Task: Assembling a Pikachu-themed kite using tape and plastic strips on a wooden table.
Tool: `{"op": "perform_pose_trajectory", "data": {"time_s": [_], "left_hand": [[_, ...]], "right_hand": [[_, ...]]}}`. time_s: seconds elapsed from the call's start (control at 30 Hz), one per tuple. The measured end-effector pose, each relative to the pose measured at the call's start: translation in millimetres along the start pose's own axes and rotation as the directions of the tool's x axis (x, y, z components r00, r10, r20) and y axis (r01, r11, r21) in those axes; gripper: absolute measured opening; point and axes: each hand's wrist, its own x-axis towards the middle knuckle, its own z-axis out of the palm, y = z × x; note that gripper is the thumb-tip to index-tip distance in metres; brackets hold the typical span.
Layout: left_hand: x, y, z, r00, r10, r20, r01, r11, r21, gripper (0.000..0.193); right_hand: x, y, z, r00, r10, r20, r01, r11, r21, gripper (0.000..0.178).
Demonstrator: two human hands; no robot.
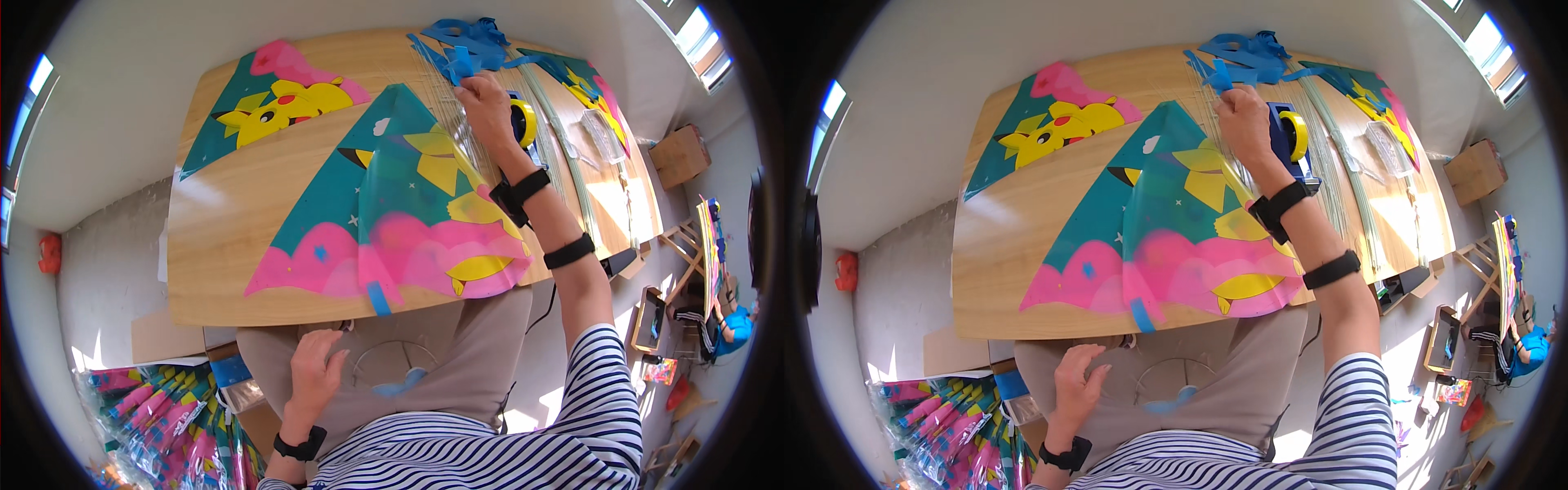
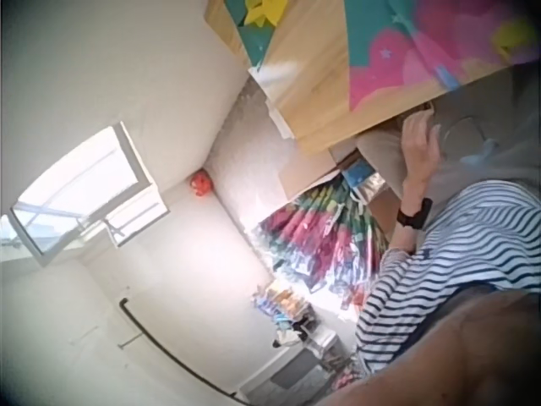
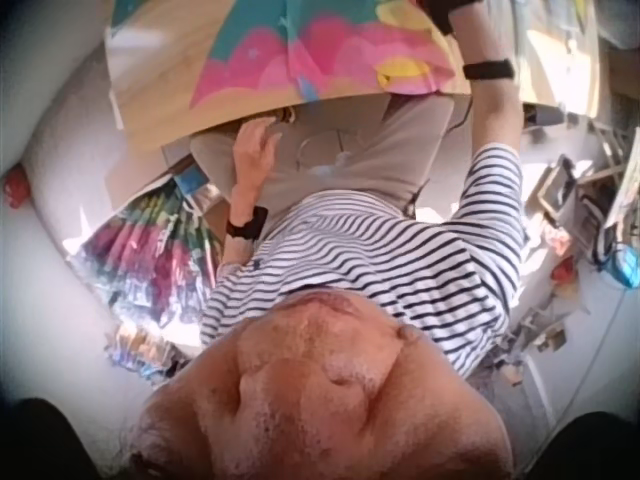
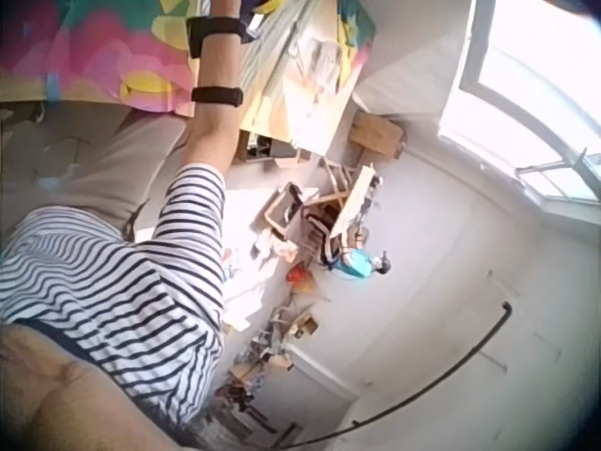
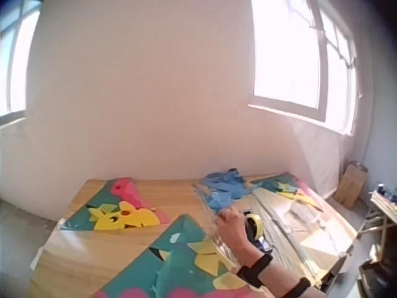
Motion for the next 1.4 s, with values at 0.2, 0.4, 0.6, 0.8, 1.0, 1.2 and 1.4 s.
{"op": "perform_pose_trajectory", "data": {"time_s": [0.2, 0.4, 0.6, 0.8, 1.0, 1.2, 1.4], "left_hand": [[36, 40, -4, 0.99, -0.018, -0.141, -0.03, 0.942, -0.333, 0.058], [34, 75, -16, 0.981, -0.021, -0.195, -0.11, 0.763, -0.637, 0.044], [-2, 81, -28, 0.963, -0.14, -0.229, -0.063, 0.712, -0.699, 0.013], [-30, 54, -48, 0.911, -0.277, -0.306, 0.007, 0.751, -0.66, 0.015], [-39, 30, -61, 0.864, -0.385, -0.325, -0.08, 0.532, -0.843, 0.018], [-42, 16, -67, 0.843, -0.4, -0.36, -0.091, 0.553, -0.828, 0.021], [-40, 12, -74, 0.848, -0.399, -0.349, -0.104, 0.521, -0.847, 0.022]], "right_hand": [[-147, -133, -55, 0.81, -0.037, 0.585, -0.483, 0.525, 0.701, 0.017], [-232, -187, -70, 0.697, -0.124, 0.706, -0.6, 0.438, 0.669, 0.018], [-254, -202, -77, 0.803, -0.074, 0.591, -0.485, 0.495, 0.721, 0.02], [-258, -198, -79, 0.848, -0.018, 0.529, -0.448, 0.51, 0.735, 0.018], [-265, -189, -72, 0.847, 0.034, 0.531, -0.474, 0.501, 0.724, 0.016], [-264, -187, -63, 0.833, 0.095, 0.544, -0.518, 0.475, 0.711, 0.013], [-268, -166, -63, 0.823, 0.16, 0.545, -0.539, 0.523, 0.66, 0.012]]}}
